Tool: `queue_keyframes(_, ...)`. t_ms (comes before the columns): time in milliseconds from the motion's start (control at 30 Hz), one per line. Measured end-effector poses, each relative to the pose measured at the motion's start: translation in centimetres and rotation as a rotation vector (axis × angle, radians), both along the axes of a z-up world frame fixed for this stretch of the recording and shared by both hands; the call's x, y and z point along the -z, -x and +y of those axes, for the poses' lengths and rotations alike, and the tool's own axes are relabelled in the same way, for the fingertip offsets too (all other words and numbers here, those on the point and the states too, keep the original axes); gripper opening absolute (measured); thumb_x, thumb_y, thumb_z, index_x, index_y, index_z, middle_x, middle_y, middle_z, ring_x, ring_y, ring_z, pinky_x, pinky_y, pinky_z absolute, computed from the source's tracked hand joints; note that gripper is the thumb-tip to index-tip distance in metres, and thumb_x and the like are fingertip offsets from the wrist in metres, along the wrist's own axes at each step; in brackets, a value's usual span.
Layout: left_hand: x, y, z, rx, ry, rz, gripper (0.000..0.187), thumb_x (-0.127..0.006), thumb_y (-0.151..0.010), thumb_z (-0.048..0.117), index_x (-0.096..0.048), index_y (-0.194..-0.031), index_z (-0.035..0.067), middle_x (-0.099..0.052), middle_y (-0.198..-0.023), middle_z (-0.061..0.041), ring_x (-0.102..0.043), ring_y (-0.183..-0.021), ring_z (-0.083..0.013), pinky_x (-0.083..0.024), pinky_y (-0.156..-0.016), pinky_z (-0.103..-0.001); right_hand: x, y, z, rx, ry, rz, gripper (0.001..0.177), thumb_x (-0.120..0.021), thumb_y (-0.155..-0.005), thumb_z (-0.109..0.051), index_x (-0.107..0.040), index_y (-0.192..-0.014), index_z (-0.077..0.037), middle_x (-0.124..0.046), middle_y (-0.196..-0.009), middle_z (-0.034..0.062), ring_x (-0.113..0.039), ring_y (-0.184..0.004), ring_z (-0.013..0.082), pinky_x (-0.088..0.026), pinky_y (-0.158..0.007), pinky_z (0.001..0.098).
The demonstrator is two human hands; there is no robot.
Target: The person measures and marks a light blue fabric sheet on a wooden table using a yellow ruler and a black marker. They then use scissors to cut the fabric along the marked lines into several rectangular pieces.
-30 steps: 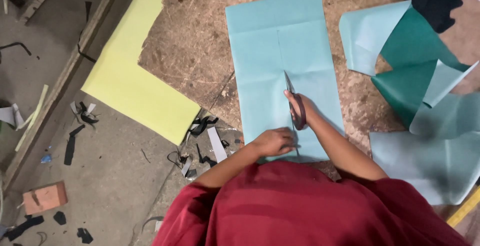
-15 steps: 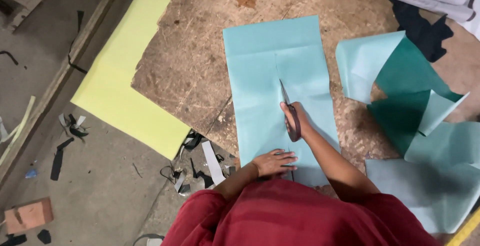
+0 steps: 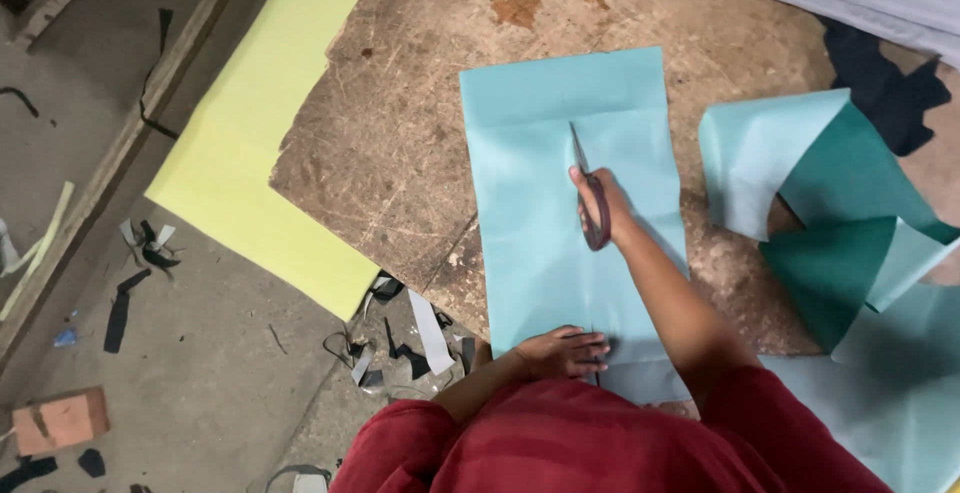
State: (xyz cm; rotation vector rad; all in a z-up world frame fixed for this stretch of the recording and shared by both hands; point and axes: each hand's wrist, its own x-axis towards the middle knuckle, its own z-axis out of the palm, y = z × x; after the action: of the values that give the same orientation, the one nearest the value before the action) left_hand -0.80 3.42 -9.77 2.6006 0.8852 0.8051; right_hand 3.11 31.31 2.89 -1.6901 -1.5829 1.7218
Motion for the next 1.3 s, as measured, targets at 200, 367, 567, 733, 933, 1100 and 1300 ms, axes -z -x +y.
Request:
queue_keyframes(200, 1.1, -0.7, -0.1, -0.019, -0.066, -0.027, 0.043, -0.053, -0.107, 0.035, -0.05, -0.149, 0.026, -0.049, -0.159, -0.01, -0.042, -0.155, -0.0311, -0.043, -0.115, -0.054, -0.8, 2.6, 4.0, -0.064, -0.068, -0.036, 0.064, -0.052, -0.105, -0.063, -0.052, -0.112, 0.001, -0.061, -0.062, 0.0128, -0.062, -0.042, 0.0245, -0.053, -0.041, 0.0348)
queue_keyframes(367, 0.4, 0.0, 0.0, 0.046, -0.012, 0.165, 0.048, -0.044, -0.112, 0.039, -0.039, -0.158, 0.025, -0.042, -0.168, -0.007, -0.039, -0.158, -0.0299, -0.038, -0.124, -0.043, -6.1, 5.9, 5.8, -0.087, 0.006, -0.055, 0.073, -0.05, -0.099, -0.065, -0.047, -0.06, -0.004, -0.049, -0.049, 0.0091, -0.052, -0.037, 0.0246, -0.042, -0.036, 0.0366)
queue_keyframes(567, -0.1, -0.4, 0.5, -0.062, -0.163, -0.048, 0.03, -0.056, -0.111, 0.025, -0.059, -0.141, 0.022, -0.06, -0.151, -0.009, -0.059, -0.141, -0.0299, -0.051, -0.107, -0.042, -6.2, 8.2, 7.5, -0.077, 0.008, -0.038, 0.069, -0.051, -0.1, -0.064, -0.044, -0.07, -0.003, -0.047, -0.054, 0.01, -0.048, -0.037, 0.0229, -0.04, -0.033, 0.0349)
queue_keyframes(733, 0.6, -1.0, 0.4, -0.07, -0.162, -0.133, 0.029, -0.052, -0.112, 0.028, -0.06, -0.14, 0.022, -0.059, -0.152, -0.01, -0.059, -0.142, -0.0318, -0.052, -0.105, -0.046, -6.6, 9.2, 8.5, -0.106, 0.025, -0.067, 0.065, -0.051, -0.101, -0.065, -0.044, -0.076, -0.005, -0.047, -0.057, 0.0085, -0.047, -0.04, 0.0216, -0.04, -0.038, 0.0337)
queue_keyframes(933, -0.3, -0.3, 0.4, -0.037, -0.108, -0.035, 0.036, -0.05, -0.111, 0.033, -0.059, -0.143, 0.02, -0.053, -0.157, -0.012, -0.053, -0.148, -0.0335, -0.047, -0.114, -0.049, -7.2, 10.0, 9.1, -0.137, 0.017, -0.116, 0.061, -0.052, -0.097, -0.069, -0.041, -0.094, -0.009, -0.049, -0.062, 0.0079, -0.046, -0.046, 0.0188, -0.042, -0.045, 0.0322)
queue_keyframes(1100, -0.4, 0.2, 0.5, -0.032, -0.174, 0.129, 0.044, -0.063, -0.106, 0.01, -0.052, -0.147, 0.026, -0.048, -0.162, -0.01, -0.042, -0.154, -0.0312, -0.048, -0.118, -0.048, -6.3, 9.9, 10.1, -0.195, -0.07, -0.074, 0.071, -0.05, -0.097, -0.071, -0.046, -0.067, -0.007, -0.05, -0.051, 0.0094, -0.049, -0.039, 0.0233, -0.043, -0.043, 0.0337)
queue_keyframes(1300, -0.7, 0.6, 1.0, 0.078, -0.025, 0.425, 0.061, -0.047, -0.103, 0.035, -0.028, -0.162, 0.034, -0.021, -0.175, -0.009, -0.015, -0.165, -0.0303, -0.024, -0.128, -0.046, -8.3, 10.4, 11.6, -0.216, -0.121, -0.074, 0.077, -0.048, -0.098, -0.073, -0.051, -0.063, -0.005, -0.052, -0.047, 0.0118, -0.051, -0.037, 0.0251, -0.045, -0.044, 0.0372)
